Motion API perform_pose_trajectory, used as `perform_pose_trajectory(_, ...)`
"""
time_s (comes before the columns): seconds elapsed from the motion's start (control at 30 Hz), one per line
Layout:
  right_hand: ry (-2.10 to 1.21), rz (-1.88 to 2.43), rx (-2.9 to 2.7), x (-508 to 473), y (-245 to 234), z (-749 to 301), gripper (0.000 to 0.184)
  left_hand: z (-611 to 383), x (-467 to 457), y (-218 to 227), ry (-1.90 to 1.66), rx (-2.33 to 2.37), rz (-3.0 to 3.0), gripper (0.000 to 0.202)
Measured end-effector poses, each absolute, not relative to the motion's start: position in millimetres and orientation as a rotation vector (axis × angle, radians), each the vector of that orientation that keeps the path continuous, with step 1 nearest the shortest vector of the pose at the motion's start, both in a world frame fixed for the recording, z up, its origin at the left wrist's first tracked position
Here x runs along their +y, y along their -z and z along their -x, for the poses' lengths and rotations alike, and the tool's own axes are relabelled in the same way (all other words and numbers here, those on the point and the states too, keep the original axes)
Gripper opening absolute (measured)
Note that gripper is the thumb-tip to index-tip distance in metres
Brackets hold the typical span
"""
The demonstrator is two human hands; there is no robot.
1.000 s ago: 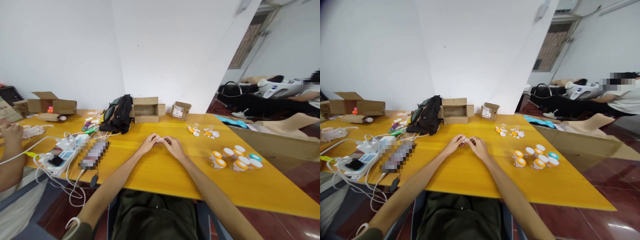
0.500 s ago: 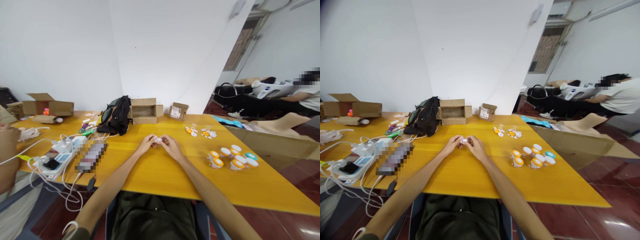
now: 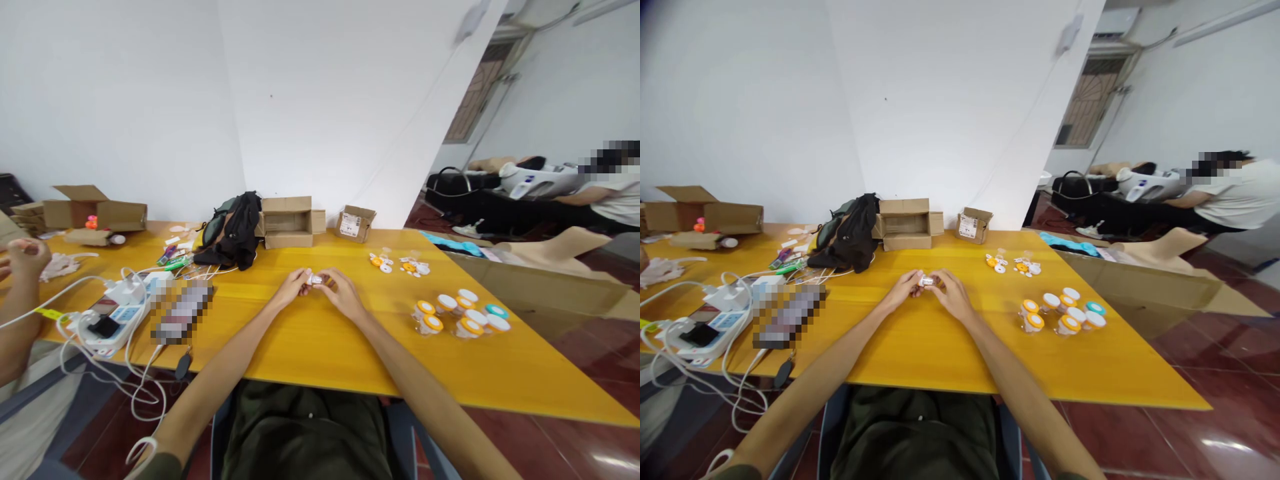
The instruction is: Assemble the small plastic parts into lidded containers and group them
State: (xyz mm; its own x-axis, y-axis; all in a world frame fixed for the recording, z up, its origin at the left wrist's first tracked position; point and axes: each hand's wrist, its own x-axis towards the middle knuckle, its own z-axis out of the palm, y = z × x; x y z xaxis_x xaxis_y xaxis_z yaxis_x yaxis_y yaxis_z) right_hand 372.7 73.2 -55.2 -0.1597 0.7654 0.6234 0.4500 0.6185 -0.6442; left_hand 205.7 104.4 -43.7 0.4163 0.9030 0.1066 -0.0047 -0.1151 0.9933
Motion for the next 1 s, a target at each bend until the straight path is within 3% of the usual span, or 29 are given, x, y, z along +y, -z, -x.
perform_pose_trajectory(0.4, -0.592, 1.191, -1.699, 73.7, 47.0, -375.5, 0.039, -204.2, 106.2, 45.7, -0.994, 0.727, -1.558, 0.038)
perform_pose_trajectory(0.63, -0.536, 1.128, -1.72, 74.8, 50.2, -372.0, 0.026, -203.4, 106.9, 42.0, -0.996, 0.758, -1.544, 0.039)
perform_pose_trajectory(0.83, -0.29, 1.027, -1.861, 72.2, 51.5, -373.8, 0.008, -204.3, 105.1, 41.1, -0.98, 0.802, -1.524, 0.045)
perform_pose_trajectory(1.0, -0.217, 1.011, -1.896, 73.2, 54.6, -373.5, 0.007, -204.9, 104.3, 41.1, -0.983, 0.789, -1.53, 0.052)
